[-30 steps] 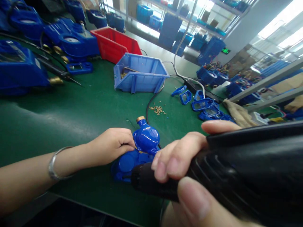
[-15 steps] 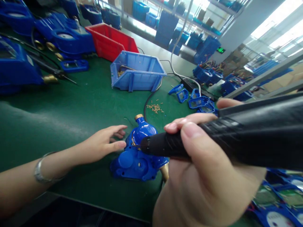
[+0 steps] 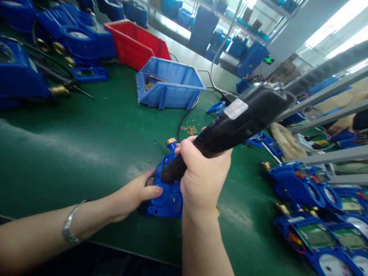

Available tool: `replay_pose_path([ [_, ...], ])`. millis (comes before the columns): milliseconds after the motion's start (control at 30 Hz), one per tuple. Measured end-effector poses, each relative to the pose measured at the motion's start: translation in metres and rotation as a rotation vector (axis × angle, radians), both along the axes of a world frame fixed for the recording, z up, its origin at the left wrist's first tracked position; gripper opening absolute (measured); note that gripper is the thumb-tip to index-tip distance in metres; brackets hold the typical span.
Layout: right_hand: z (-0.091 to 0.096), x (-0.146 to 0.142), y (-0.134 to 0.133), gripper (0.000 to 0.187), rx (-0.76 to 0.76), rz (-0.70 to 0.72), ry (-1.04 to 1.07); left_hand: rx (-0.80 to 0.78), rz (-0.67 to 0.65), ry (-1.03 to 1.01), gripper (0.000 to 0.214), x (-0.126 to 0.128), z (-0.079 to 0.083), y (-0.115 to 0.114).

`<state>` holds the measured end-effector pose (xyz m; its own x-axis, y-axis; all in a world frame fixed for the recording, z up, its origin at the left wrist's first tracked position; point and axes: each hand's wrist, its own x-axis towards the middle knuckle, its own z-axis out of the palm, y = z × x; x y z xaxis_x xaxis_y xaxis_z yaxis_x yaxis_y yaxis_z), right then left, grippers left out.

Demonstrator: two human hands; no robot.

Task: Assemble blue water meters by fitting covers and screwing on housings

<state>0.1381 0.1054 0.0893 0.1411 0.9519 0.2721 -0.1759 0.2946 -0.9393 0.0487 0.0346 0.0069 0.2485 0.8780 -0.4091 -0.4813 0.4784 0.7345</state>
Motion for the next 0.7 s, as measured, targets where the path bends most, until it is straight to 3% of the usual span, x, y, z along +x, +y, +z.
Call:
replay_pose_path([
  [700, -0.014, 0.003, -0.003, 0.030, 0.013, 0.018, -0.036, 0.002, 0.006, 0.024, 0.059, 0.001, 0.001, -0.003],
])
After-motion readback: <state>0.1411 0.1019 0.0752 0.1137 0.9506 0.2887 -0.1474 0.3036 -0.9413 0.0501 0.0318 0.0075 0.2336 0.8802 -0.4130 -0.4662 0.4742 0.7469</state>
